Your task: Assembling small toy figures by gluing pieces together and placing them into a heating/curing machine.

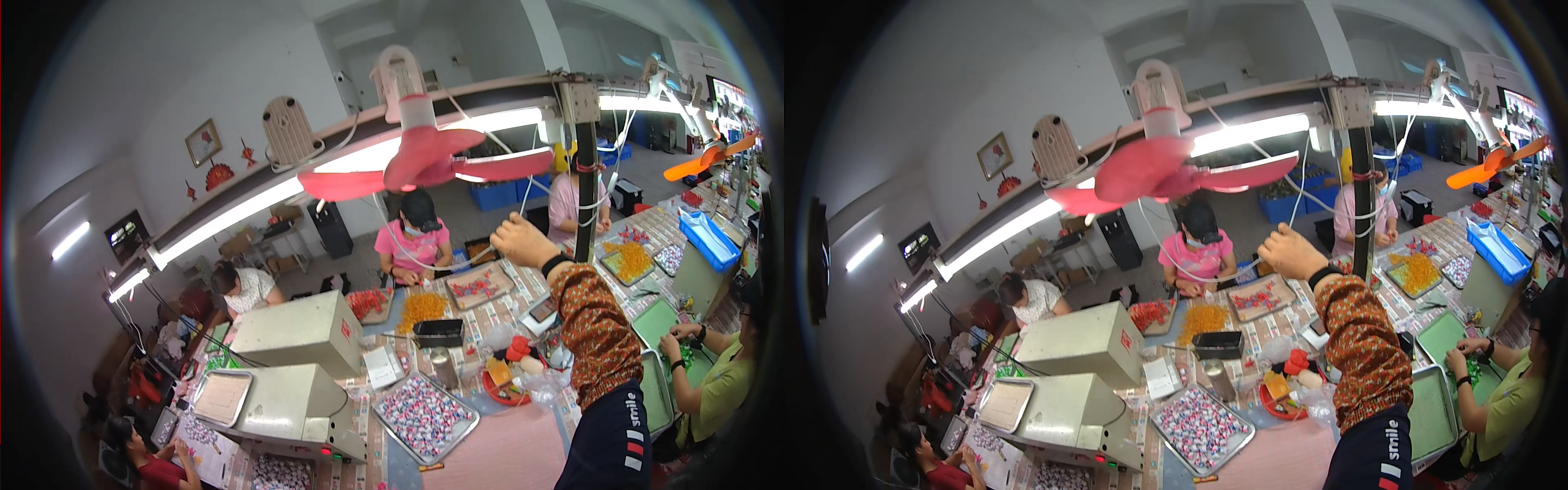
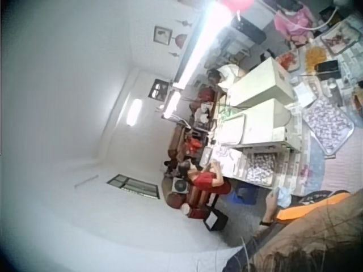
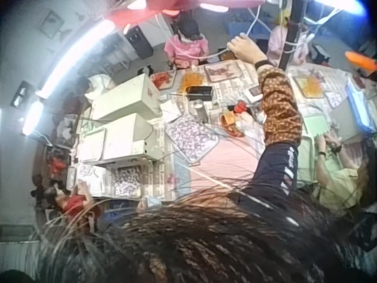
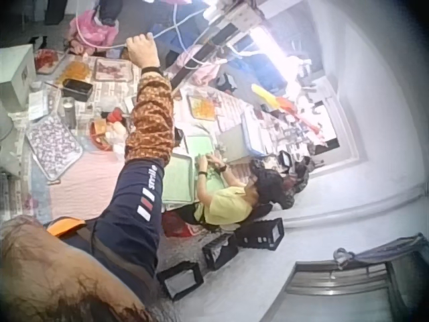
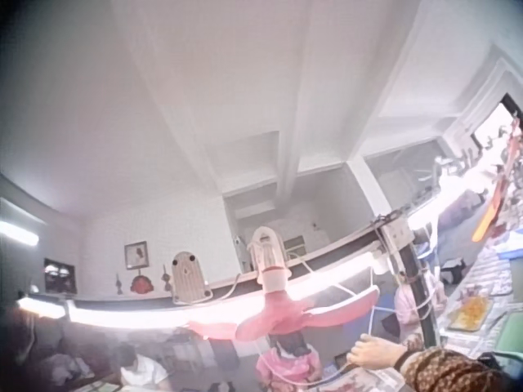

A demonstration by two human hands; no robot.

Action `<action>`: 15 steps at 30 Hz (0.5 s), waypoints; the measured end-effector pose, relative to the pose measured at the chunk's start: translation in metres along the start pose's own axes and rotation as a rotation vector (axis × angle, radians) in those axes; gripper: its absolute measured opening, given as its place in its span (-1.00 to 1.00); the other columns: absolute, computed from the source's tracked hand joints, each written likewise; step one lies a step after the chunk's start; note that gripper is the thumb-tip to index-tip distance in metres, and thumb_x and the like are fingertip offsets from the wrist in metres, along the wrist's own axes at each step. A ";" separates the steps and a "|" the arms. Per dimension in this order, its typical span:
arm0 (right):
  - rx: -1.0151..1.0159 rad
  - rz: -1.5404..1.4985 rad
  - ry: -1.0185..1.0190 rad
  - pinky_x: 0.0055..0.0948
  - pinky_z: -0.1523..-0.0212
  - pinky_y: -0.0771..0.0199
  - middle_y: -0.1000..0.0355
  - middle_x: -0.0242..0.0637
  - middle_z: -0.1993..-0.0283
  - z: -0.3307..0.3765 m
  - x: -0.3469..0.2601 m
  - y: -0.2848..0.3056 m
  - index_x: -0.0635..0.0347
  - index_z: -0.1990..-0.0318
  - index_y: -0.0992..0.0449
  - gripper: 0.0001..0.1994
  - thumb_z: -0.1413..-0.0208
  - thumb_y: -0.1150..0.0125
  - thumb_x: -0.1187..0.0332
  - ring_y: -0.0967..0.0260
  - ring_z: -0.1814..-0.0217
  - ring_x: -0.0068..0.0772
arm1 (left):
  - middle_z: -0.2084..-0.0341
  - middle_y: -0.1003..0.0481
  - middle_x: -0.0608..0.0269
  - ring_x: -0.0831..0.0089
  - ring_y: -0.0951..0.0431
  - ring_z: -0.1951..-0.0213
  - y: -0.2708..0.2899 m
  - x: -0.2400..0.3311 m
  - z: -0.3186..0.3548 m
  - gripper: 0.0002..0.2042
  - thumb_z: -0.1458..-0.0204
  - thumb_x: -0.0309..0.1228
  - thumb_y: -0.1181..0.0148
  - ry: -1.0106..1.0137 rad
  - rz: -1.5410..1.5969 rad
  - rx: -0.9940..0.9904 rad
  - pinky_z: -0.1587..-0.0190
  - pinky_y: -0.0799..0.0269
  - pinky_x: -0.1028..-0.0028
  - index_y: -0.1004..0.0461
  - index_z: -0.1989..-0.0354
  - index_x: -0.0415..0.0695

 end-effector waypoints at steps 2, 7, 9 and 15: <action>0.014 0.004 0.001 -0.26 -0.10 -0.23 -0.43 -0.37 0.39 0.009 -0.001 0.000 0.05 0.35 -0.48 -0.94 0.00 -0.15 0.36 -0.43 0.19 -0.33 | 0.41 -0.48 0.46 0.70 -0.36 0.40 -0.005 0.009 -0.001 -0.64 -0.31 -0.11 -0.13 -0.044 -0.006 -0.004 0.38 -0.33 0.57 -0.57 0.09 -0.22; 0.017 -0.015 -0.037 -0.24 -0.13 -0.25 -0.43 -0.41 0.41 0.016 -0.003 0.007 0.01 0.34 -0.51 -0.95 -0.05 -0.14 0.33 -0.44 0.17 -0.37 | 0.42 -0.47 0.46 0.70 -0.36 0.40 -0.013 0.035 0.002 -0.64 -0.30 -0.12 -0.13 -0.133 -0.034 0.017 0.39 -0.32 0.57 -0.57 0.08 -0.22; -0.006 0.005 -0.064 -0.19 -0.24 -0.17 -0.43 -0.46 0.37 0.022 0.001 0.004 -0.03 0.32 -0.52 -0.95 -0.06 -0.16 0.33 -0.41 0.07 -0.41 | 0.42 -0.47 0.46 0.70 -0.36 0.40 -0.019 0.043 0.000 -0.64 -0.30 -0.13 -0.13 -0.152 -0.064 0.016 0.39 -0.32 0.57 -0.57 0.08 -0.22; 0.108 0.035 -0.077 -0.14 -0.37 0.05 -0.41 -0.55 0.25 0.048 0.006 0.043 -0.11 0.20 -0.54 -0.85 -0.06 -0.16 0.36 -0.30 -0.14 -0.51 | 0.43 -0.46 0.48 0.72 -0.34 0.41 -0.034 0.028 -0.023 -0.63 -0.30 -0.13 -0.14 -0.047 -0.031 -0.024 0.39 -0.31 0.56 -0.56 0.03 -0.21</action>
Point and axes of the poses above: each hand's wrist, its own z-axis away from the middle knuckle, its own y-axis out of the back of the hand, x = y × z, the point moved 10 cm from there along -z, towards the middle knuckle
